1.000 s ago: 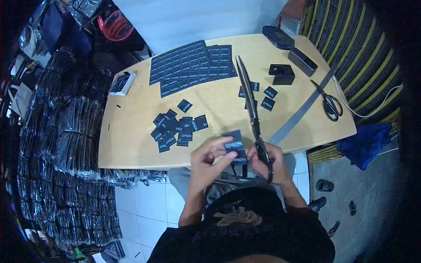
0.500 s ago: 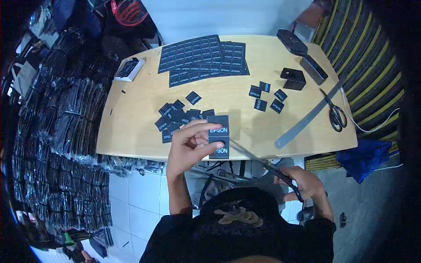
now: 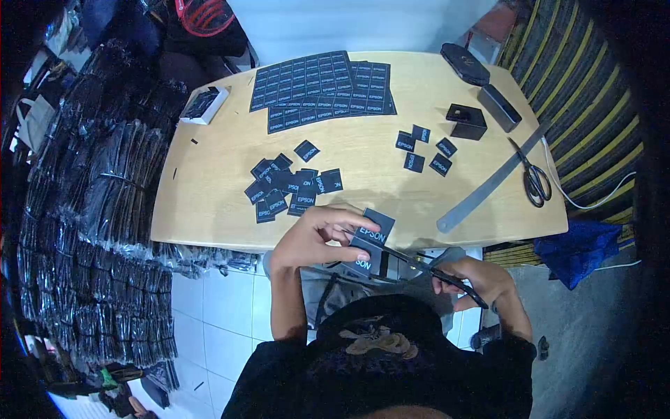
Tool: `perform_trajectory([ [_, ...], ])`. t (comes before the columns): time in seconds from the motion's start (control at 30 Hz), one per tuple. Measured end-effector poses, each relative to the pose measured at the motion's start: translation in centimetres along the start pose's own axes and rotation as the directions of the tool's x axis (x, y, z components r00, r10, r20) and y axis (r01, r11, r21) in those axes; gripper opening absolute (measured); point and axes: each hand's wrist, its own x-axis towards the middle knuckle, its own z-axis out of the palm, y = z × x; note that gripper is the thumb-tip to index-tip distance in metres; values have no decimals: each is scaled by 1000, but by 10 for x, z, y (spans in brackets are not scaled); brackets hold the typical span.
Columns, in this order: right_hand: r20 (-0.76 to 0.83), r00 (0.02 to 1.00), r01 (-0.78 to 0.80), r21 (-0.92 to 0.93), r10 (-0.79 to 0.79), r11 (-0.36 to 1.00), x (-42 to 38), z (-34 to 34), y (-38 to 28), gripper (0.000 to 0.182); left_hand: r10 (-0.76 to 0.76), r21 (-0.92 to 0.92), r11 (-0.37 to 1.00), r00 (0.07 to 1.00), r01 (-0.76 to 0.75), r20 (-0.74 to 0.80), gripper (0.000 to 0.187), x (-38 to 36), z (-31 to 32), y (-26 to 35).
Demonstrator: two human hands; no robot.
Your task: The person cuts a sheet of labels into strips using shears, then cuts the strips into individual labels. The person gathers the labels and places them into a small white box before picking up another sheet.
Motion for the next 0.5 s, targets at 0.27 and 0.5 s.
perform_trajectory([
  [0.27,-6,999,52,12,-52,999,4,1,2,44,39,-14,999,999,-39,5,43,5,3,0],
  [0.5,-25,1000,9,-51,-10,999,4,2,-3,43,5,-39,999,1000,-5,5,41,7,3,-2],
])
